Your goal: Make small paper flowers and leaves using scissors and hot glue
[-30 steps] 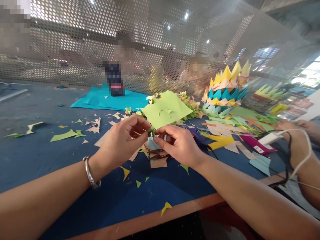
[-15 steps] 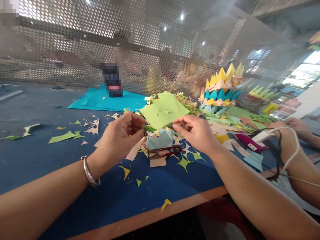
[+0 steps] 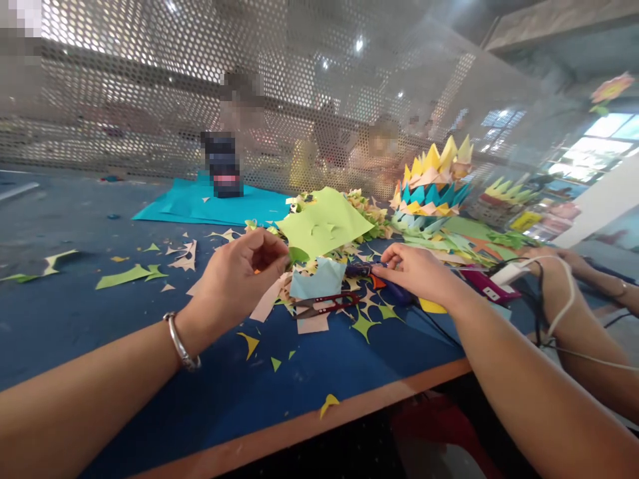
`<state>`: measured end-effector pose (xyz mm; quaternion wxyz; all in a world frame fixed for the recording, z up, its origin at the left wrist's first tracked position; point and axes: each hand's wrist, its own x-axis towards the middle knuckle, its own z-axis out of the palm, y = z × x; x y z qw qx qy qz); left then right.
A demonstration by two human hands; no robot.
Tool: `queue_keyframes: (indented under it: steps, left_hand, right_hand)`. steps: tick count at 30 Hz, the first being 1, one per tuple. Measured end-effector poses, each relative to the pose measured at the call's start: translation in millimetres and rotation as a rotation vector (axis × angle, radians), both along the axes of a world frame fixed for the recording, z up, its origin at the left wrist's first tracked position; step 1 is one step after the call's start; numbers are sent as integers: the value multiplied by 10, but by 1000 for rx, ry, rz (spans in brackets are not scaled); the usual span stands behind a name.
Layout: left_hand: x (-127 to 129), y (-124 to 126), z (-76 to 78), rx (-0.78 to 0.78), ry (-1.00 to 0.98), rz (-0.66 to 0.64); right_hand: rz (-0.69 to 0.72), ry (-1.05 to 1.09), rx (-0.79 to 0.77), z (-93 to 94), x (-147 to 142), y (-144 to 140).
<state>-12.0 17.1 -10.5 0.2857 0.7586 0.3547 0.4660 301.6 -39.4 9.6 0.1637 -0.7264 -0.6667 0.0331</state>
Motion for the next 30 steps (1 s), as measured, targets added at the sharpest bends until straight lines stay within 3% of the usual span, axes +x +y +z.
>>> queue_keyframes:
  steps: [4,7,11,16,19,24,30]
  left_hand:
    - [8,12,-1,3,-2,2]
    - [13,10,-3,-5,6,-5]
    - [3,24,-13,-27,-1,-11]
    - [-13,43,-12,-43,9,21]
    - [-9,47,-8,-65,12,29]
    - [12,32,-11,-87,-11,1]
    - [58,-73,20,-93,5,-42]
  right_hand:
    - [-20,13,-116,-17,82,-90]
    - [2,159,-163,-60,135,-91]
    - [-3,522,-223,-108,194,-69]
    - [-148,1024,-85,-145,249,-116]
    - [-156,1341,-69,-117,240,-164]
    - [3,1737,-176,-42,122,-232]
    - [199,1830,-280,-25,-115,-271]
